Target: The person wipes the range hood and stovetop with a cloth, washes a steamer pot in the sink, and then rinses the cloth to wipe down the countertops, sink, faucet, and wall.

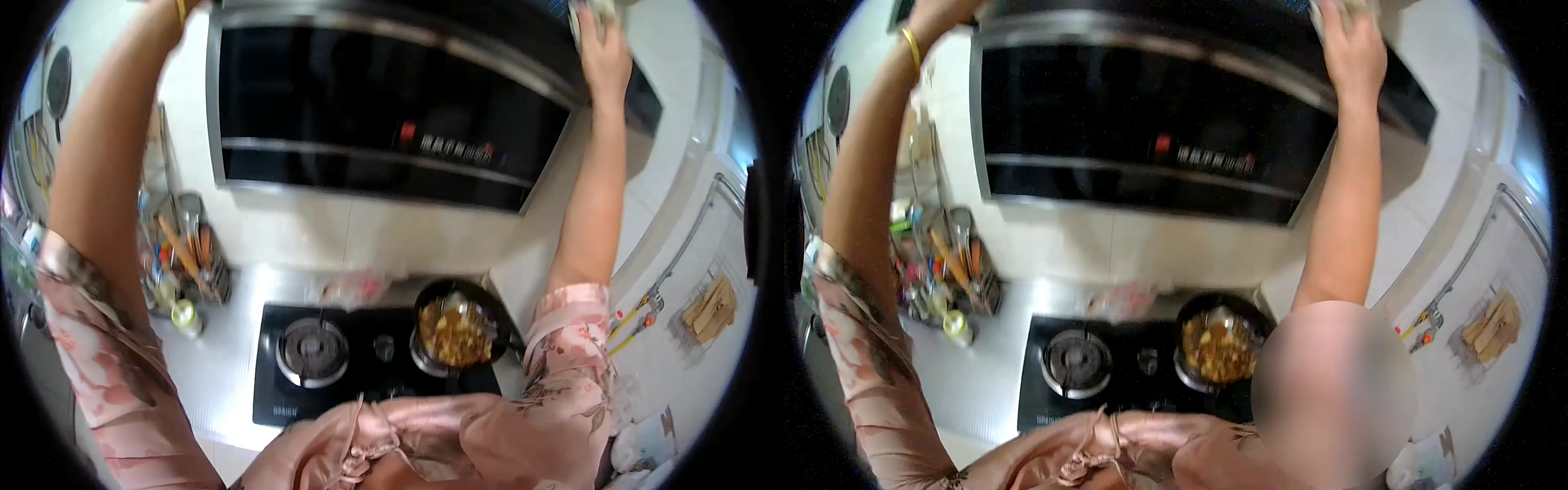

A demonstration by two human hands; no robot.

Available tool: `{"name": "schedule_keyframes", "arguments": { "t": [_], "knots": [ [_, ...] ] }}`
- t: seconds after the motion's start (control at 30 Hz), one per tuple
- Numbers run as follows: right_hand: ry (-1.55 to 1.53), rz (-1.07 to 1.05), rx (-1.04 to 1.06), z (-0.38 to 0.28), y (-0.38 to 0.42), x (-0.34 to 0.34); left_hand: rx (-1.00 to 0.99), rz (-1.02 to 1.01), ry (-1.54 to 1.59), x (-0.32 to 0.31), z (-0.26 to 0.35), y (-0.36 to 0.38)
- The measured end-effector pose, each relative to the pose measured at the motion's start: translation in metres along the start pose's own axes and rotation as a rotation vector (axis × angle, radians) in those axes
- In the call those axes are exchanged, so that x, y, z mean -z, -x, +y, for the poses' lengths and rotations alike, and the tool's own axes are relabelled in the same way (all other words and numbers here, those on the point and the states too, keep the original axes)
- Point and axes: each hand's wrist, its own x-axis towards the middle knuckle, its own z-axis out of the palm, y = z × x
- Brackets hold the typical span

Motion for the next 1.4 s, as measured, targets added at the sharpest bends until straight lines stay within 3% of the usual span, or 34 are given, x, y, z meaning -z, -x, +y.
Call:
{"name": "schedule_keyframes", "arguments": {
  "t": [0.07,0.13,0.17,0.2,0.23,0.27,0.3,0.33,0.4,0.47,0.5,0.53,0.6,0.7,0.8,0.87,0.9,0.97,1.0,1.03,1.07,1.13,1.17,1.2,1.23,1.27,1.3,1.4],
  "knots": [
    [0.141,0.013,-0.271,0.06,-0.003,-0.015,-0.049,0.071,-0.085,0.007,0.013,0.006],
    [0.314,0.335,-0.059,0.03,-0.011,-0.007,-0.043,0.045,-0.061,0.019,0.014,-0.001],
    [0.23,0.233,-0.019,-0.01,-0.012,-0.012,-0.018,0.03,-0.093,0.015,0.015,-0.001],
    [0.091,0.11,-0.149,-0.065,-0.011,-0.014,-0.001,0.02,-0.127,0.018,0.017,-0.002],
    [-0.003,-0.055,-0.133,-0.1,-0.013,-0.027,0.0,0.022,-0.126,0.019,0.016,-0.002],
    [-0.112,0.362,0.303,-0.152,-0.015,-0.025,0.008,0.017,-0.122,0.021,0.016,-0.001],
    [-0.126,0.233,0.347,-0.179,-0.017,-0.021,0.01,0.015,-0.109,0.023,0.016,-0.001],
    [-0.13,0.359,0.368,-0.184,-0.011,-0.046,0.015,0.013,-0.093,0.025,0.019,-0.001],
    [-0.202,0.294,0.446,-0.178,-0.011,-0.046,-0.03,0.083,-0.108,0.033,0.036,0.011],
    [-0.308,0.069,0.546,-0.151,-0.008,-0.01,-0.246,0.303,-0.375,-0.038,-0.052,-0.033],
    [-0.293,0.007,0.512,-0.127,-0.006,0.004,-0.234,0.301,-0.378,-0.039,-0.05,-0.033],
    [-0.086,0.222,0.545,-0.064,-0.001,-0.022,-0.222,0.297,-0.38,-0.038,-0.049,-0.032],
    [-0.102,0.13,0.053,0.018,0.015,0.016,-0.21,0.297,-0.38,-0.039,-0.048,-0.03],
    [0.191,0.132,-0.328,0.166,0.024,0.053,-0.202,0.312,-0.399,-0.039,-0.05,-0.027],
    [0.352,0.144,-0.706,0.165,0.006,0.059,-0.188,0.239,-0.425,-0.032,-0.044,-0.028],
    [0.365,0.204,-0.464,0.107,-0.008,0.044,-0.172,0.214,-0.424,-0.027,-0.04,-0.029],
    [0.344,0.198,-0.236,0.074,-0.015,0.035,-0.164,0.195,-0.436,-0.024,-0.041,-0.028],
    [0.115,0.12,0.001,0.003,-0.021,0.013,-0.166,0.165,-0.446,-0.019,-0.041,-0.029],
    [-0.112,0.112,0.176,-0.041,-0.019,0.013,-0.153,0.147,-0.466,-0.017,-0.038,-0.028],
    [-0.268,-0.024,0.416,-0.072,-0.023,0.029,-0.171,0.148,-0.463,-0.017,-0.039,-0.027],
    [-0.155,0.235,0.417,-0.081,-0.009,0.009,-0.156,0.11,-0.459,-0.014,-0.035,-0.027],
    [-0.168,0.14,0.422,-0.063,-0.007,0.019,-0.151,0.067,-0.447,-0.009,-0.029,-0.028],
    [-0.172,0.103,0.343,-0.022,-0.001,0.007,-0.134,0.067,-0.465,-0.009,-0.029,-0.028],
    [-0.123,0.231,0.324,0.01,0.0,0.008,-0.105,0.013,-0.496,-0.003,-0.021,-0.028],
    [-0.127,0.205,0.064,0.032,0.008,0.019,-0.118,0.026,-0.486,-0.001,-0.021,-0.029],
    [-0.095,0.23,-0.035,0.063,0.013,0.027,-0.127,0.035,-0.471,-0.004,-0.024,-0.027],
    [0.106,0.122,-0.193,0.094,0.017,0.034,-0.162,0.106,-0.461,-0.012,-0.029,-0.025],
    [0.257,0.179,-0.369,0.084,0.011,0.033,-0.145,0.097,-0.337,-0.012,-0.022,-0.023]
  ]
}}
